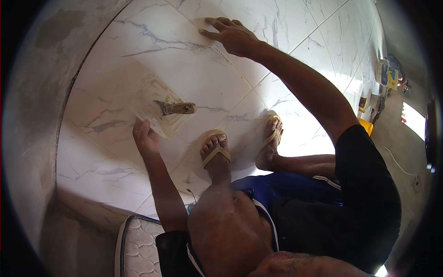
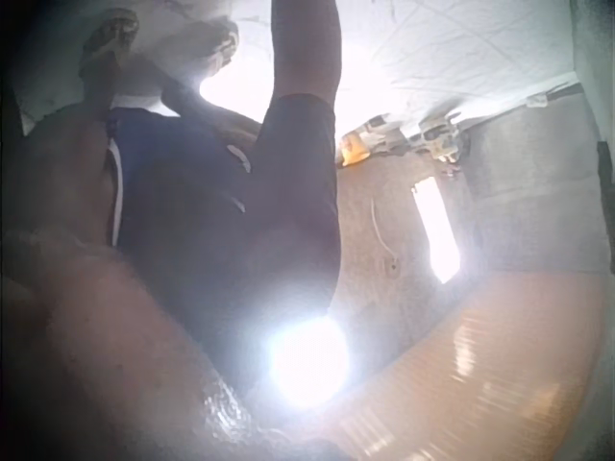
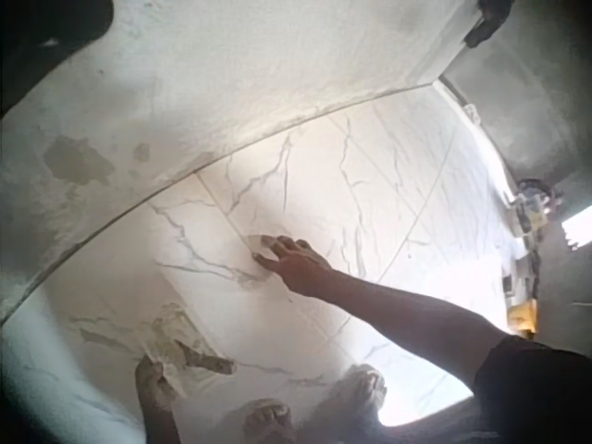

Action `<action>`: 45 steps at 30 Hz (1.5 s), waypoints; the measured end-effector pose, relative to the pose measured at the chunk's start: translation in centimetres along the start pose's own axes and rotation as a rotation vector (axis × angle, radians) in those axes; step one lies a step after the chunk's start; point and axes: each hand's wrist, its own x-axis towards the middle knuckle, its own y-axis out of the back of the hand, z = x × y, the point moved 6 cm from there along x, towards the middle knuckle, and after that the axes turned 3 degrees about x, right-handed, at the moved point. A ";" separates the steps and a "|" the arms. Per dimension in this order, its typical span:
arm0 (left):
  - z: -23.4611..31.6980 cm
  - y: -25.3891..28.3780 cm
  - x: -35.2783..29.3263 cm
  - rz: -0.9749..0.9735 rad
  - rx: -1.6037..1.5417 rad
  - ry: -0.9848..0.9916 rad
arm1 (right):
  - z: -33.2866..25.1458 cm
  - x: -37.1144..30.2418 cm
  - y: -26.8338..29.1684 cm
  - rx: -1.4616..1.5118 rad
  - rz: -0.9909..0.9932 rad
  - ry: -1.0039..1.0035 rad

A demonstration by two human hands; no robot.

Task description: The person scoops paste from a plastic container and applies it onto wall tile joints using a putty knife, then smooths the seams by hand.

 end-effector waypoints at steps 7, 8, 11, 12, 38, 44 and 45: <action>-0.1 0.6 0.2 -0.013 0.031 0.001 | -0.2 -4.8 -0.8 -0.012 -0.021 0.051; -0.1 0.6 0.2 -0.033 0.042 -0.004 | -0.4 -5.5 -0.8 -0.019 -0.041 0.052; -0.1 0.5 0.2 -0.031 0.045 0.005 | -0.4 -7.2 -1.2 -0.015 -0.059 0.056; -0.1 0.5 0.3 -0.033 0.044 0.008 | -0.4 -7.8 -1.3 -0.004 -0.055 0.062; -0.4 0.8 0.3 -0.022 0.037 0.087 | -1.4 -15.1 -2.4 0.142 -0.065 0.034; -0.5 1.1 0.3 -0.004 0.043 0.095 | -1.4 -16.2 -2.5 0.176 -0.059 0.025; -0.6 1.2 0.3 -0.004 0.043 0.096 | -1.4 -16.4 -2.5 0.179 -0.051 0.027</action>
